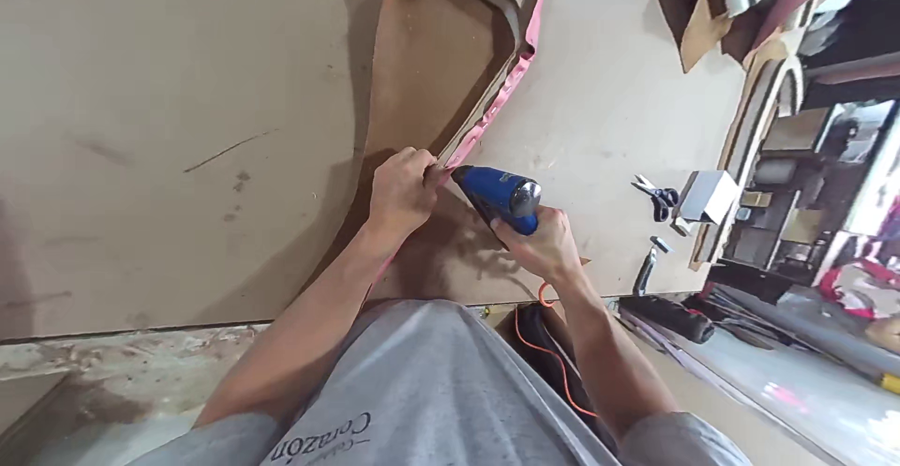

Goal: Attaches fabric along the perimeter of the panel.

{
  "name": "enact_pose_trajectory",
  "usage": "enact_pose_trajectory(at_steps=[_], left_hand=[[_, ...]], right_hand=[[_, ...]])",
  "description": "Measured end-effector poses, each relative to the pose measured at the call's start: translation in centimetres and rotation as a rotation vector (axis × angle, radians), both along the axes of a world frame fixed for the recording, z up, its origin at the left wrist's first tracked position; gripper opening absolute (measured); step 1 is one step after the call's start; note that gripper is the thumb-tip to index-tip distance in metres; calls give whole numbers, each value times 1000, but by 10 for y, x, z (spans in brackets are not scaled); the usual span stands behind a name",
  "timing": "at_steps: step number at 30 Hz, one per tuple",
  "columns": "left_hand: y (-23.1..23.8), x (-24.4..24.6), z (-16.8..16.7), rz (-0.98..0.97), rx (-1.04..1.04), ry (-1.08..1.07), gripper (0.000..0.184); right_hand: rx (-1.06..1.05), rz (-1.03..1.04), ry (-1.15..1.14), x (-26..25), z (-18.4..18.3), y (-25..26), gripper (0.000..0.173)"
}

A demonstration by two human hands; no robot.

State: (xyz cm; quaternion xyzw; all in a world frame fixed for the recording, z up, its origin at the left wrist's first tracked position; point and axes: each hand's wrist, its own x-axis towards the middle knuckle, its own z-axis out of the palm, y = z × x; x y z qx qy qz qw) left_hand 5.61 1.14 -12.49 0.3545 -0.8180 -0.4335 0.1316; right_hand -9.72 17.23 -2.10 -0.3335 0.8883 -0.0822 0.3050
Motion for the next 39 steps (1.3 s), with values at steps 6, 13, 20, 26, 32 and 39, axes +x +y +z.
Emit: enact_pose_trajectory(at_steps=[6,13,20,26,32,39], left_hand=[[-3,0,-1,-9,37,17,19],[-19,4,3,-91,139,-24,22],[-29,41,26,-66,269,-120,39],[68,107,39,-93,-180,-437,58],[38,68,89,159,149,-149,54],[52,24,131,341,509,349,27]], right_hand=[[26,29,-9,3,-1,-6,30],[43,97,-68,24,6,-2,29],[158,-245,276,-48,-5,67,57],[112,-322,348,-99,-52,121,68],[-456,-192,-179,-21,-49,34,52],[-1145,-245,-518,83,-35,-24,48]])
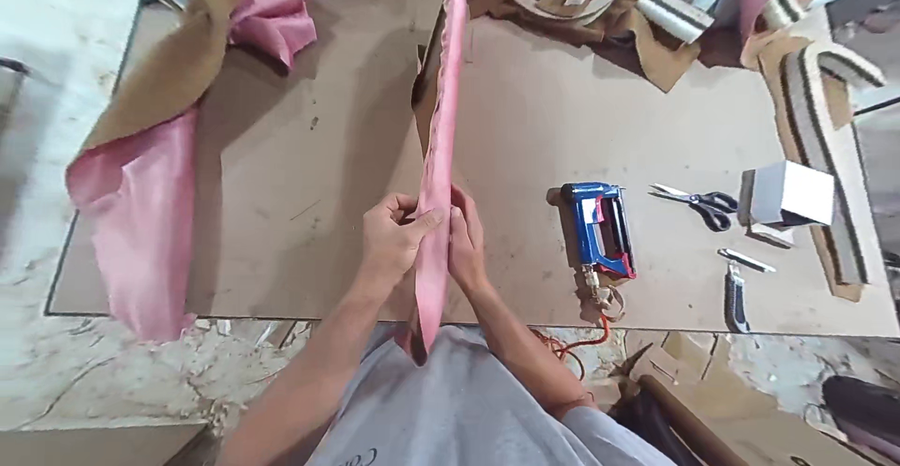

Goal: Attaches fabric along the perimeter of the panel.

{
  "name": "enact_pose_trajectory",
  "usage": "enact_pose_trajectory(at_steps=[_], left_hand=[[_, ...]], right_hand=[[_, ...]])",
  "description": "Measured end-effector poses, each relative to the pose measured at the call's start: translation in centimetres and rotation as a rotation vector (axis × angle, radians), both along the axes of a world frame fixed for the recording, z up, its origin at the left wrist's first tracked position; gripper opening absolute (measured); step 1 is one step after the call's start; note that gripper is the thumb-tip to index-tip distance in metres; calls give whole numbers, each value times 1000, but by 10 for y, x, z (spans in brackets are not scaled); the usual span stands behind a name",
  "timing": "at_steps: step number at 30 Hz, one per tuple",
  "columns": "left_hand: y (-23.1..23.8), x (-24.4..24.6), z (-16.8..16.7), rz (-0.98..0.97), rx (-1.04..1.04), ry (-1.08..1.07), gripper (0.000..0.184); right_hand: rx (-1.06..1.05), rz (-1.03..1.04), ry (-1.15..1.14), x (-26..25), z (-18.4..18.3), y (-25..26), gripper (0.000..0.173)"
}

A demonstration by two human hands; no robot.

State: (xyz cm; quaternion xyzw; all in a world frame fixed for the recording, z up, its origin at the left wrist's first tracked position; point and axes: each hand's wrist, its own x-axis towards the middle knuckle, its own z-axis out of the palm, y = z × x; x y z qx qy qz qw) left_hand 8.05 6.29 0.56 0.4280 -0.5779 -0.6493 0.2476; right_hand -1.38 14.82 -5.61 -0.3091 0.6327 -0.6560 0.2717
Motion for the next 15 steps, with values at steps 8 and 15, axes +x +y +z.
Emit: enact_pose_trajectory(at_steps=[8,15], left_hand=[[23,17,10,-61,-99,46,26],[33,8,5,76,132,141,25]], right_hand=[[-48,2,319,-20,10,11,60],[-123,216,614,-3,17,13,91]])
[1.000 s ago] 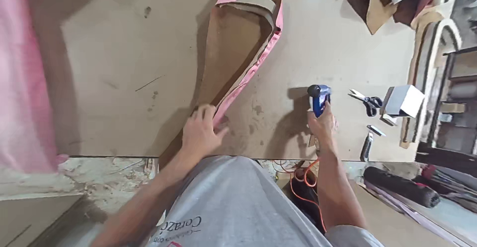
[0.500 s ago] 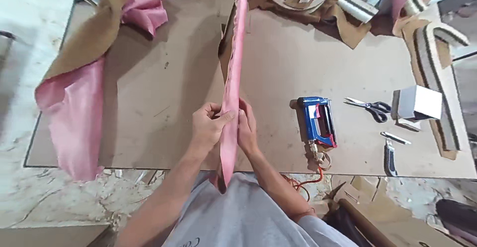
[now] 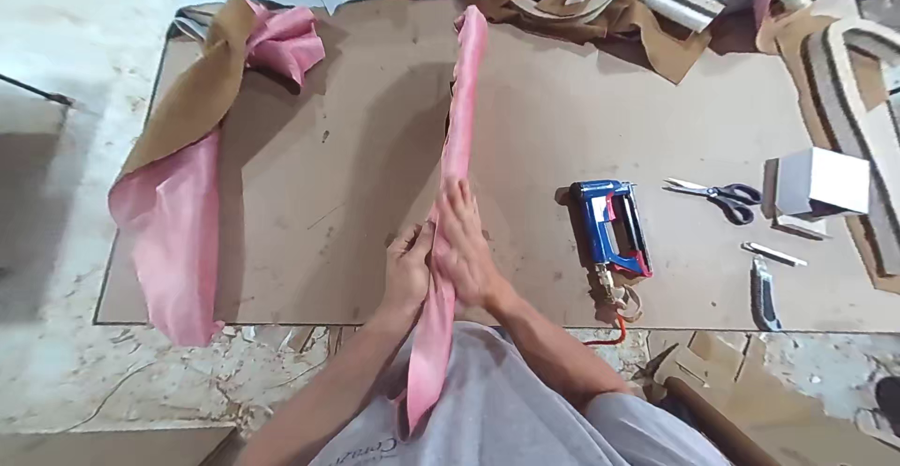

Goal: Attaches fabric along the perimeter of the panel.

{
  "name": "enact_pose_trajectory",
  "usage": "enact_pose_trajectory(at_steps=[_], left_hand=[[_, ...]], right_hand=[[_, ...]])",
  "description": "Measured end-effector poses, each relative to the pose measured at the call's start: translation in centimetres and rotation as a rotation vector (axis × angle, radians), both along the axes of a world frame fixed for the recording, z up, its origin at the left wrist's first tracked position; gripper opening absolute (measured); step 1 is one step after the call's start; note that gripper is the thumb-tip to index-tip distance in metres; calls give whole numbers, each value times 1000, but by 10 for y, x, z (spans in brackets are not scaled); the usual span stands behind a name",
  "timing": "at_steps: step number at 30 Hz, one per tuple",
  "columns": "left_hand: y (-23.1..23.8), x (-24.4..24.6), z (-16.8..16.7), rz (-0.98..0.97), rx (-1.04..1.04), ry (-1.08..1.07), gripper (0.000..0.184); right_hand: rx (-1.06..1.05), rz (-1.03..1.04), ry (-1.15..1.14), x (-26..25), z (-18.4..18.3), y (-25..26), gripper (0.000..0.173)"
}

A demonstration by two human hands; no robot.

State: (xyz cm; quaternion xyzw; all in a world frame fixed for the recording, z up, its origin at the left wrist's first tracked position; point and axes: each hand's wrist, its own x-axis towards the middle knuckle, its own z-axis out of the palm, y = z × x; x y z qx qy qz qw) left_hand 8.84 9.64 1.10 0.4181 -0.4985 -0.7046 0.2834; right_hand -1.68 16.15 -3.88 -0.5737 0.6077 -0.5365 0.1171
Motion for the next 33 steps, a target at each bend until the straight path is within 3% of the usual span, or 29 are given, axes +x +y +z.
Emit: enact_pose_trajectory(at_steps=[3,5,9,11,13,15,16,17,18,19,20,22,23,25,29,31,33], left_hand=[[-5,-1,0,-70,-7,-54,25],[-10,-3,-2,-148,-69,-69,25],[-2,-8,-9,-231,-163,5,23],[-3,-9,-7,-211,-151,24,17],[-6,-2,-2,-228,-143,-28,11],[-15,-8,-1,-244,-251,-114,18],[-21,-10,-3,-276,-306,-111,22],[-27,-13,-3,-318,-352,-124,25],[-34,-16,-5,-357,-423,-150,26],[-41,-19,-10,-388,-521,-223,27],[-45,-20,-20,-406,-631,-326,30],[-45,-20,-53,-444,-797,-510,35],[-40,-17,-73,-462,-840,-562,34],[-33,-15,-110,-472,-872,-613,34],[-25,-14,-133,-375,-773,-604,33],[-26,-9,-129,-358,-661,-633,38],[-29,-6,-130,-354,-605,-634,42]], right_hand=[[-15,182,61,33,21,45,93],[-58,252,114,20,29,49,91],[-8,-81,192,-74,3,-6,75],[-22,-56,225,-56,10,-10,77],[-86,154,165,-2,30,13,84],[-158,359,11,21,48,39,91],[-165,324,-58,13,51,52,86],[-123,154,-62,-10,49,66,72],[1,-113,29,-42,40,84,54],[201,-413,159,-76,29,101,47],[474,-661,253,-107,17,116,53],[949,-890,247,-154,-20,146,78],[1118,-924,223,-164,-40,162,88],[1228,-922,189,-174,-62,171,95],[1308,-854,82,-204,-52,152,102],[1362,-881,92,-203,-37,139,89],[1339,-915,95,-192,-15,130,61]])
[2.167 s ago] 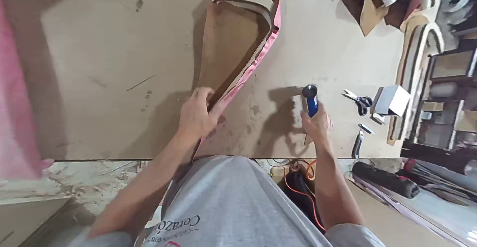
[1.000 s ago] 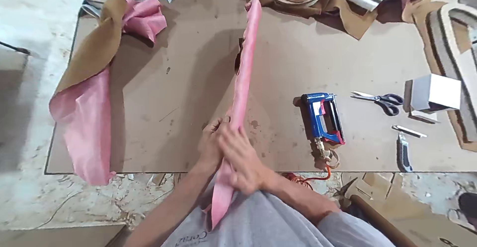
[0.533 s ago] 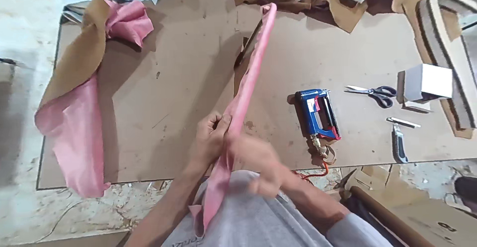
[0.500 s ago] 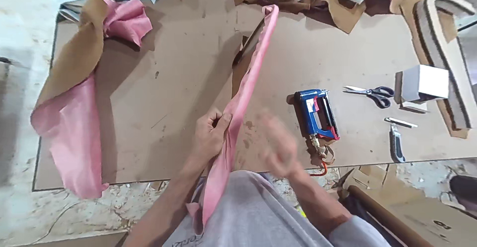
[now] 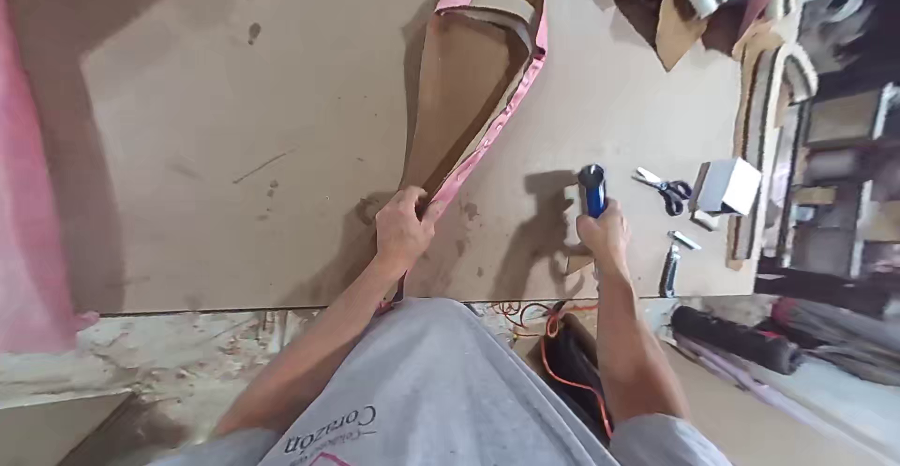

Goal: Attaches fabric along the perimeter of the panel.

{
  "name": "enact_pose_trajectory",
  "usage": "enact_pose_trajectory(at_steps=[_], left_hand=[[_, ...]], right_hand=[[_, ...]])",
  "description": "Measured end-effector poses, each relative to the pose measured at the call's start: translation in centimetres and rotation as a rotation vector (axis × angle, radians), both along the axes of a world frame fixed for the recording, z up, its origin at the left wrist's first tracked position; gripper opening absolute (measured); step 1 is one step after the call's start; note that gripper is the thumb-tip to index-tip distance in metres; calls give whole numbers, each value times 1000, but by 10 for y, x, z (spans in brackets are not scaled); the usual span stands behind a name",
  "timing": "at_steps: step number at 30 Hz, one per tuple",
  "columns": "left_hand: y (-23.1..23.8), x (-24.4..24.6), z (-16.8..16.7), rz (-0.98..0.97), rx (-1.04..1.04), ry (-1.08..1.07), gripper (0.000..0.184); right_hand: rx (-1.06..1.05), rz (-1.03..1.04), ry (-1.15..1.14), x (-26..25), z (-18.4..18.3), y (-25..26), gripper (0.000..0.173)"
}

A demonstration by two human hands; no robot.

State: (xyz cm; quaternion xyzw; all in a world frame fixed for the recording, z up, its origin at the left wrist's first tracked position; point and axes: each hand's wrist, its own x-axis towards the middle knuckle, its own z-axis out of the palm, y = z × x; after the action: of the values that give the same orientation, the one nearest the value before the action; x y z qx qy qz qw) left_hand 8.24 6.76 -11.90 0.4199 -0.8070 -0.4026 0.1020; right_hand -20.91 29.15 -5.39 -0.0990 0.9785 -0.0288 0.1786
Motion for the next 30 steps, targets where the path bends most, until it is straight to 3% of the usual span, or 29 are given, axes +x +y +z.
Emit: enact_pose_trajectory(at_steps=[2,5,8,15,30], left_hand=[[1,3,-7,1,-2,47,37],[-1,3,-12,-26,27,123,35],[-5,4,-15,-49,79,187,31],[-8,5,-19,-43,90,239,33],[-23,5,-15,-153,192,158,36]], right_hand=[[-78,30,-27,28,19,-9,44],[-244,178,-194,87,37,-33,40],[-270,339,-247,120,38,-61,34],[-133,417,-250,123,33,-87,33],[-173,560,-275,169,41,-57,31]])
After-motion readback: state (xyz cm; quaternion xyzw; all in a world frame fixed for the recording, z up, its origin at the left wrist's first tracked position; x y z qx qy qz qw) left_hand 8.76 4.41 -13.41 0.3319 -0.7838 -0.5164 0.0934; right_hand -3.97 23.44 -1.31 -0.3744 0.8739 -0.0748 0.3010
